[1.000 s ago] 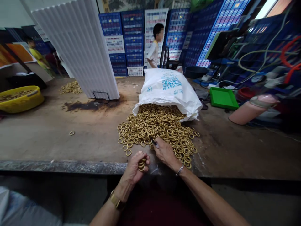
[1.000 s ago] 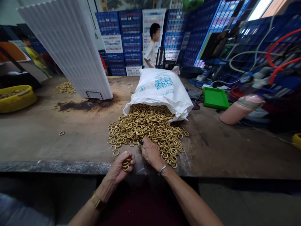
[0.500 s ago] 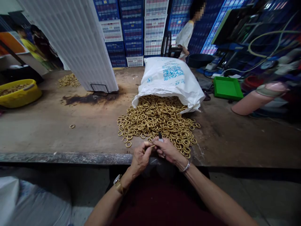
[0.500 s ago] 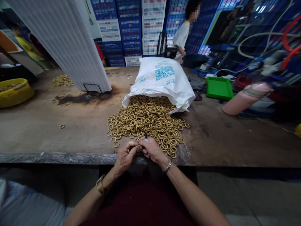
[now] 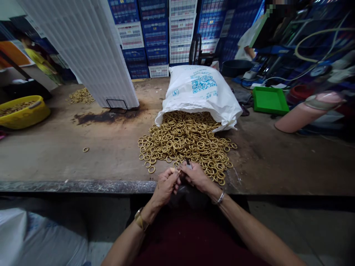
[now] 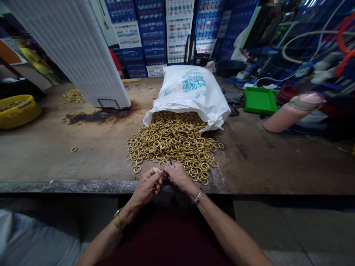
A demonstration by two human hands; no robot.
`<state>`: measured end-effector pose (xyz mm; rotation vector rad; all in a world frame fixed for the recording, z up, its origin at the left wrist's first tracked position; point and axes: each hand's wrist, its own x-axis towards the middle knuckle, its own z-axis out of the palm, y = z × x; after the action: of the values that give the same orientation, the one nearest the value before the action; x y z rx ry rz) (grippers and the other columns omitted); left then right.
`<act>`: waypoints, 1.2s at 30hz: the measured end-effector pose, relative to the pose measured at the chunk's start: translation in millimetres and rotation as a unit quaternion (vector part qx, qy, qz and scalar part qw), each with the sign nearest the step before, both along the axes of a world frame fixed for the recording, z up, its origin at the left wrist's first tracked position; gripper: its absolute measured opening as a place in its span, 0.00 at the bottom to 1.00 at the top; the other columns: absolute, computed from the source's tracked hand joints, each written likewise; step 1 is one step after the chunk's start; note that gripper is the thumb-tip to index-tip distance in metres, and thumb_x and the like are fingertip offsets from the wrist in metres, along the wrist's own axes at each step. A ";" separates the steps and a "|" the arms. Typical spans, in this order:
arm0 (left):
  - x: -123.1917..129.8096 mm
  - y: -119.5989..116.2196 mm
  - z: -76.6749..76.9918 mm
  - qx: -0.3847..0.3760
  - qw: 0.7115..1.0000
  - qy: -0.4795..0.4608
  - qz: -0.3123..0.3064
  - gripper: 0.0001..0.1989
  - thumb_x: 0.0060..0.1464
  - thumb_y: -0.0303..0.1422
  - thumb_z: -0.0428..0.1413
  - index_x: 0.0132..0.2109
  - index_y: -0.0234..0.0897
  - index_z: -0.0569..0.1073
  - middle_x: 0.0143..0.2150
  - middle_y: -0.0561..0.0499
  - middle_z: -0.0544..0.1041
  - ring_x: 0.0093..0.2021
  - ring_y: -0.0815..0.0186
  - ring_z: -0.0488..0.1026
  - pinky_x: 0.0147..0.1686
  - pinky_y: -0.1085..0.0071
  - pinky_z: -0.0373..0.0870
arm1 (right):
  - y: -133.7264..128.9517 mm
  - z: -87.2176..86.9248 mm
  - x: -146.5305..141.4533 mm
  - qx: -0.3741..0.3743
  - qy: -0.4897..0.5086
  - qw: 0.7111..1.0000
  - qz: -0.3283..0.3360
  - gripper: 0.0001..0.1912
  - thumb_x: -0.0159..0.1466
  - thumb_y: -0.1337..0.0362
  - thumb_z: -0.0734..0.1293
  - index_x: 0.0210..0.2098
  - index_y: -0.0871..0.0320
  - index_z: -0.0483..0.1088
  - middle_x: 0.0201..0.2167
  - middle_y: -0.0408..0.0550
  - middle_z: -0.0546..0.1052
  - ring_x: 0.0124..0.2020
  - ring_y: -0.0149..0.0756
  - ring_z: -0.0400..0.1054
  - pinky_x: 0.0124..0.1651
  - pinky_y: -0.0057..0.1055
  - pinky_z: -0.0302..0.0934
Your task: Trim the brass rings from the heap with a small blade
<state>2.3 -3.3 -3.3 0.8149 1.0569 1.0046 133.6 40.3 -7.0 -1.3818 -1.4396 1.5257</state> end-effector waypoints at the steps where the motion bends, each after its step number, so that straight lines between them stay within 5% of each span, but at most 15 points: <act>1: 0.1 -0.2 0.7 0.000 1.000 0.000 0.001 0.17 0.46 0.46 0.53 0.30 0.35 0.63 0.21 0.58 0.64 0.15 0.78 0.57 0.14 0.82 0.53 | 0.6 -2.9 1.4 0.018 -0.017 1.000 -0.007 0.11 0.56 0.57 0.58 0.25 0.59 0.62 0.15 0.36 0.62 0.14 0.23 0.51 0.18 0.22 0.46; 6: 0.7 0.9 0.7 0.027 0.999 0.037 0.009 0.16 0.48 0.46 0.52 0.31 0.36 0.63 0.22 0.56 0.67 0.16 0.78 0.59 0.14 0.81 0.54 | -4.5 -5.1 7.1 0.204 -0.161 0.963 0.076 0.06 0.53 0.69 0.57 0.22 0.59 0.63 0.18 0.39 0.65 0.21 0.26 0.57 0.26 0.23 0.50; 9: 0.9 1.1 -0.6 0.040 0.997 0.060 0.009 0.16 0.49 0.46 0.51 0.30 0.36 0.63 0.22 0.56 0.67 0.16 0.78 0.59 0.14 0.81 0.55 | -10.9 -0.4 8.7 0.255 -0.215 0.934 0.131 0.07 0.52 0.73 0.57 0.22 0.58 0.64 0.18 0.40 0.66 0.20 0.26 0.56 0.25 0.23 0.48; 26: -1.4 -5.5 -1.7 0.068 0.993 0.097 0.014 0.15 0.51 0.44 0.49 0.29 0.35 0.63 0.22 0.56 0.66 0.17 0.77 0.60 0.15 0.81 0.56 | -12.4 8.6 7.4 0.247 -0.306 0.900 0.188 0.08 0.55 0.72 0.57 0.26 0.58 0.66 0.20 0.43 0.70 0.21 0.28 0.59 0.26 0.24 0.46; 32: -1.8 -20.3 15.7 0.015 0.998 -0.045 -0.030 0.12 0.51 0.41 0.51 0.31 0.36 0.64 0.21 0.56 0.66 0.16 0.76 0.59 0.14 0.80 0.55 | 1.8 -0.4 7.1 0.259 -0.394 0.868 0.157 0.09 0.56 0.71 0.56 0.32 0.59 0.67 0.25 0.45 0.72 0.25 0.29 0.63 0.28 0.24 0.47; 36: -5.9 -16.5 14.5 -0.037 0.987 -0.155 0.026 0.13 0.49 0.40 0.53 0.29 0.35 0.61 0.23 0.55 0.67 0.16 0.77 0.59 0.13 0.81 0.53 | 6.0 -5.6 -2.8 0.287 -0.407 0.859 0.122 0.11 0.58 0.68 0.56 0.40 0.58 0.65 0.30 0.46 0.73 0.29 0.30 0.65 0.30 0.24 0.48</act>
<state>-3.6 -19.9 11.2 0.5509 0.8449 1.0895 130.8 46.3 -12.5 -1.5412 -2.4013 0.4794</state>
